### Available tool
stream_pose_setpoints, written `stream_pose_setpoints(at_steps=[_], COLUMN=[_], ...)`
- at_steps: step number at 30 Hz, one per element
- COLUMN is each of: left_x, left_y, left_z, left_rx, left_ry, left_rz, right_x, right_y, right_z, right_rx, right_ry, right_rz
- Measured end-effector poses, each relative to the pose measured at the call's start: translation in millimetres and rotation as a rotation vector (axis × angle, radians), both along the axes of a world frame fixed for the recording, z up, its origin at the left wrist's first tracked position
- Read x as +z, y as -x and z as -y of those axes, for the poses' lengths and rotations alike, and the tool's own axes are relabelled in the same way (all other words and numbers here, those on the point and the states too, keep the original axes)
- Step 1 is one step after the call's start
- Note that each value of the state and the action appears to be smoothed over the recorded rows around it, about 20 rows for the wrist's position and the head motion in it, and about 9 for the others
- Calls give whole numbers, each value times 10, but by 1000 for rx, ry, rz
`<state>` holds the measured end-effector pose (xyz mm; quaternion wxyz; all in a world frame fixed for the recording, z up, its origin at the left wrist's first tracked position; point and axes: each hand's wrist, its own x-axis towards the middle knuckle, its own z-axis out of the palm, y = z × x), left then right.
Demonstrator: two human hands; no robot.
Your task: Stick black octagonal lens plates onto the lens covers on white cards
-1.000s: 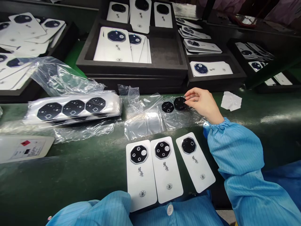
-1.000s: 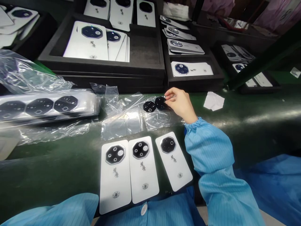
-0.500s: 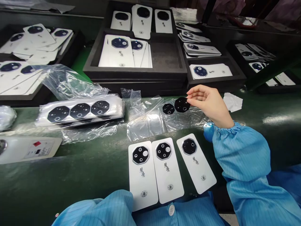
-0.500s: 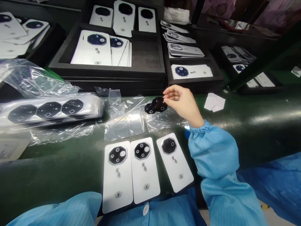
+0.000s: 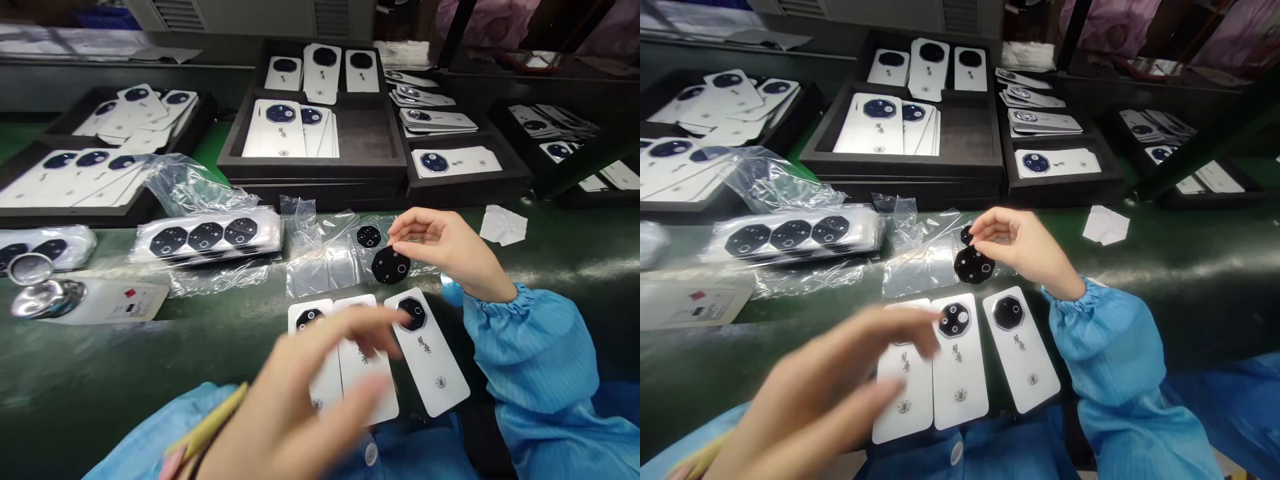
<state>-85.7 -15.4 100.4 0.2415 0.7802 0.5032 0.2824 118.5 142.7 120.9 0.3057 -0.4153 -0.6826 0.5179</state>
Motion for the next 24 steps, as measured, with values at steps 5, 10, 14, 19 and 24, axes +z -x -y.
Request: stream_pose_setpoints(at_steps=[5, 10, 14, 19, 24], left_x=[50, -90, -128, -128, -150], left_y=[-42, -43, -32, -9, 1], left_z=[-656, -672, -665, -695, -709], left_rx=[239, 162, 172, 205, 271], left_ry=[317, 478, 518, 571, 594], left_rz=[426, 466, 454, 459, 496], right_x=[-39, -130, -185, -190, -185], right_y=[127, 216, 247, 241, 212], right_z=[125, 182, 191, 191, 166], right_rx=[162, 230, 251, 226, 195], right_ry=[39, 52, 73, 70, 56], right_rz=[23, 49, 48, 51, 122])
